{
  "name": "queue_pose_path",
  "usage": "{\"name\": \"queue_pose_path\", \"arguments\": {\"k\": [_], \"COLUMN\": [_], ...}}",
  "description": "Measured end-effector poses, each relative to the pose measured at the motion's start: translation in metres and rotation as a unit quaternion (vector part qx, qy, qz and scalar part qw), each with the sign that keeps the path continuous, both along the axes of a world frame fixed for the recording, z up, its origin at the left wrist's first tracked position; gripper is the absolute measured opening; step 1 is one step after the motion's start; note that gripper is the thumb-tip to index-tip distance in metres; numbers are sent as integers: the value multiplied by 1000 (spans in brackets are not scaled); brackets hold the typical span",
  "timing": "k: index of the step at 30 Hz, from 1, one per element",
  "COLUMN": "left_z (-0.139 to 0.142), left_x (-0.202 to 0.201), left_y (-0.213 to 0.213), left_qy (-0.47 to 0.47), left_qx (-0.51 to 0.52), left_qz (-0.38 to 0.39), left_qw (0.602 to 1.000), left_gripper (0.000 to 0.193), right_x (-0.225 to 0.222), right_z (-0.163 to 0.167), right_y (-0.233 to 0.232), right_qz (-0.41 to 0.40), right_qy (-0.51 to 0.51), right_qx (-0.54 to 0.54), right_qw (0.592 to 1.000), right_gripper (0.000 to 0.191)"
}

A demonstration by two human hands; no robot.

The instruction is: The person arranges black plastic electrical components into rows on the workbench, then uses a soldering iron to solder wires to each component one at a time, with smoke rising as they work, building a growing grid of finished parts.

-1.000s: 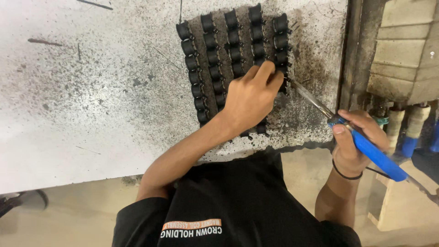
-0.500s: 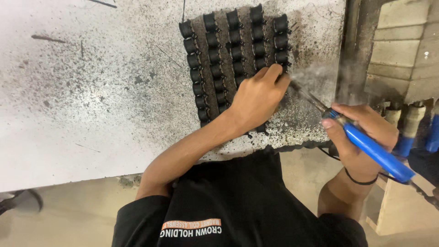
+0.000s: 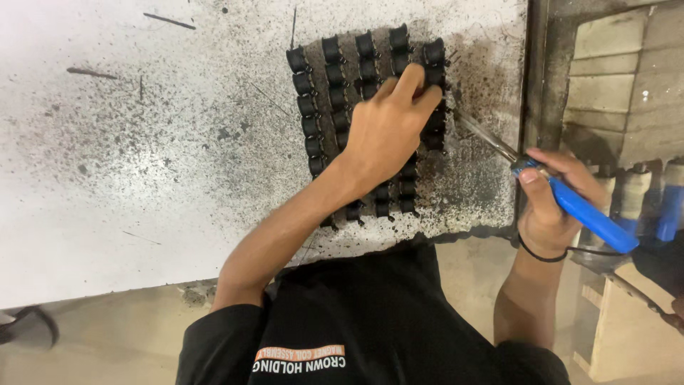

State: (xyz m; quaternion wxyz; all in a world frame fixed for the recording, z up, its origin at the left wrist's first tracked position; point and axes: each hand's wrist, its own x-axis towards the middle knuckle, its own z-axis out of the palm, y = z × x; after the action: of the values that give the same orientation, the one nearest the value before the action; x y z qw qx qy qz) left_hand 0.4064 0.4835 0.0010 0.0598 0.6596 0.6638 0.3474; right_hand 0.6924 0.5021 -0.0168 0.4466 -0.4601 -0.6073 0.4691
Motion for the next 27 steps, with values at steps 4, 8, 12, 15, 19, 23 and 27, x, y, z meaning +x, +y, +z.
{"name": "queue_pose_path", "arguments": {"k": [4,8,12,15,19,23,27], "left_z": [-38,-51,-57,-55,-28,24,51], "left_x": [13,19,25,27,16,-8,-23], "left_y": [-11,-9,-5,-3,-2,-17,-9], "left_qy": [-37,-33,-48,-33,-70,-64,-62], "left_qx": [-29,-33,-33,-57,-37,-25,96], "left_qz": [-5,-18,-39,-49,-43,-54,-25], "left_qw": [999,999,998,997,996,996,993], "left_gripper": [24,16,19,20,23,30,38], "right_x": [-1,-8,-21,-29,-34,-38,-35], "right_z": [1,11,38,60,73,49,17], "right_y": [4,8,13,22,25,17,22], "right_qz": [28,49,80,121,108,3,-1], "right_qy": [-2,-40,-152,-215,-213,-3,88], "right_qx": [-9,7,37,30,15,-53,-19], "right_qw": [1000,998,984,969,971,999,996], "right_gripper": [33,34,33,34,31,29,29]}}
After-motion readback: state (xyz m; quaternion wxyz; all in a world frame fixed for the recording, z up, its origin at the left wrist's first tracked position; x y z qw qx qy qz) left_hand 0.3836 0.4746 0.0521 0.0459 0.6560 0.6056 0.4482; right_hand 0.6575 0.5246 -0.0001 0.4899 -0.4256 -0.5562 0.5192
